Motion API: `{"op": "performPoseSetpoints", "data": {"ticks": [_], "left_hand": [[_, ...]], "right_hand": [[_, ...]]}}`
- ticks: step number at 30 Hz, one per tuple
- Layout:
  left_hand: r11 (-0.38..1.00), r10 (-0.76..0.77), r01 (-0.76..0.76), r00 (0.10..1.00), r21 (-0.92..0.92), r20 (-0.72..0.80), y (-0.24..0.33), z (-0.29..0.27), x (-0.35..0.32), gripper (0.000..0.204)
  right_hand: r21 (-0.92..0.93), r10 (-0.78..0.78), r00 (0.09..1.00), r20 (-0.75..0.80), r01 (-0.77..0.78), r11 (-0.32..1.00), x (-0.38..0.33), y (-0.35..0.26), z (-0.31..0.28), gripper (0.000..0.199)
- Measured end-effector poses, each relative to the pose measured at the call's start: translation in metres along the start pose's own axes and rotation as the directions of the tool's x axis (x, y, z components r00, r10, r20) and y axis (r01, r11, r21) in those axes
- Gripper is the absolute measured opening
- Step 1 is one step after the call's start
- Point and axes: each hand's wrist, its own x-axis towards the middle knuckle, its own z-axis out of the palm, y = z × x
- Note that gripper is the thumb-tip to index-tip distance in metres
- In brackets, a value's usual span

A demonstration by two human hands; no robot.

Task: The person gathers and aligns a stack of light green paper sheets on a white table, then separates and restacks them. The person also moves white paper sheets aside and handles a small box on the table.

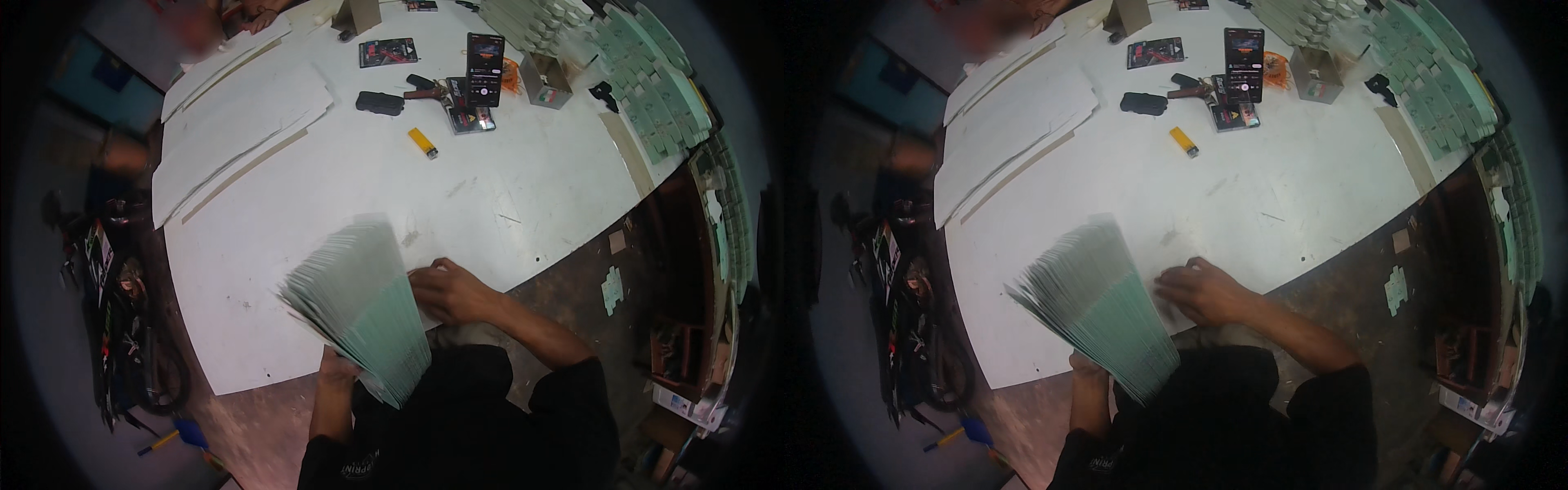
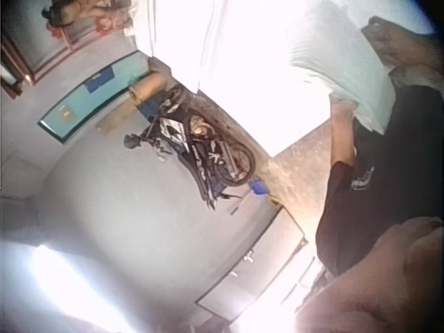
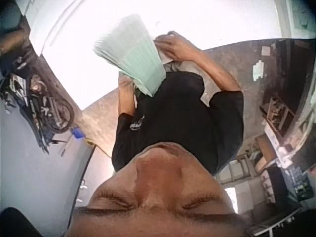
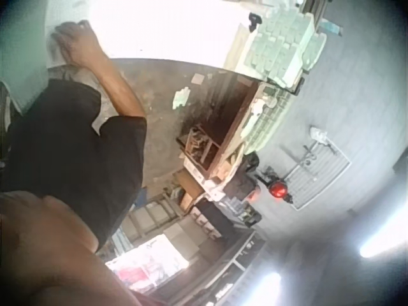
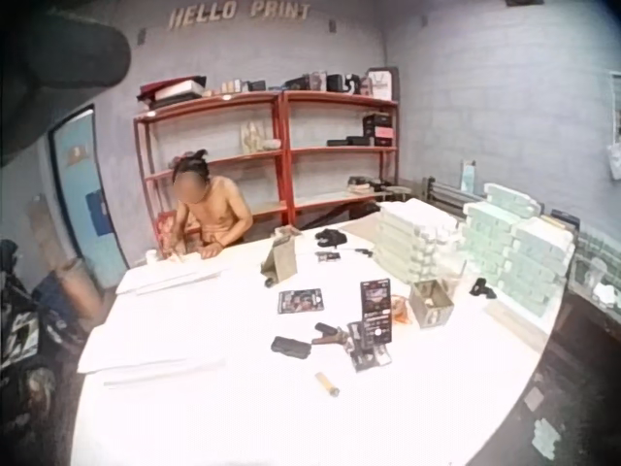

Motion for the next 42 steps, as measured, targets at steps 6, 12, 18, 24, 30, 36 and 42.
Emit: {"op": "performPoseSetpoints", "data": {"ticks": [6,12,18,24,30,36,42], "left_hand": [[0.955,-0.219,0.22,0.975,0.201,-0.03,0.008,0.002,-0.001,0.112],[0.713,0.128,-0.089,0.992,0.696,-0.004,0.013,0.087,0.051,0.094],[0.331,0.164,-0.107,0.985,0.938,0.054,0.028,0.077,0.066,0.079],[0.195,0.186,-0.103,0.98,0.975,0.067,0.039,0.097,0.063,0.076],[-0.012,0.189,-0.198,0.962,0.98,0.196,0.045,0.107,0.069,0.072],[0.07,0.161,-0.124,0.981,0.99,0.111,0.045,0.103,0.065,0.073],[0.415,0.236,-0.198,0.966,0.888,0.105,0.037,0.095,0.07,0.075]], "right_hand": [[0.031,0.032,0.905,-0.424,-0.021,0.999,0.014,0.012,-0.014,0.034],[0.535,0.427,0.811,-0.399,-0.172,0.827,0.046,0.017,-0.043,0.056],[0.813,0.22,0.972,-0.075,-0.068,0.579,0.006,0.009,-0.115,0.126],[0.543,0.124,0.985,0.118,-0.168,0.822,0.042,-0.022,-0.154,0.132],[0.377,0.052,0.992,0.117,-0.093,0.922,0.046,-0.021,-0.151,0.118],[0.49,0.132,0.946,0.296,-0.269,0.829,0.046,-0.012,-0.139,0.103],[0.562,0.079,0.996,-0.03,-0.049,0.826,0.027,-0.025,-0.082,0.105]]}}
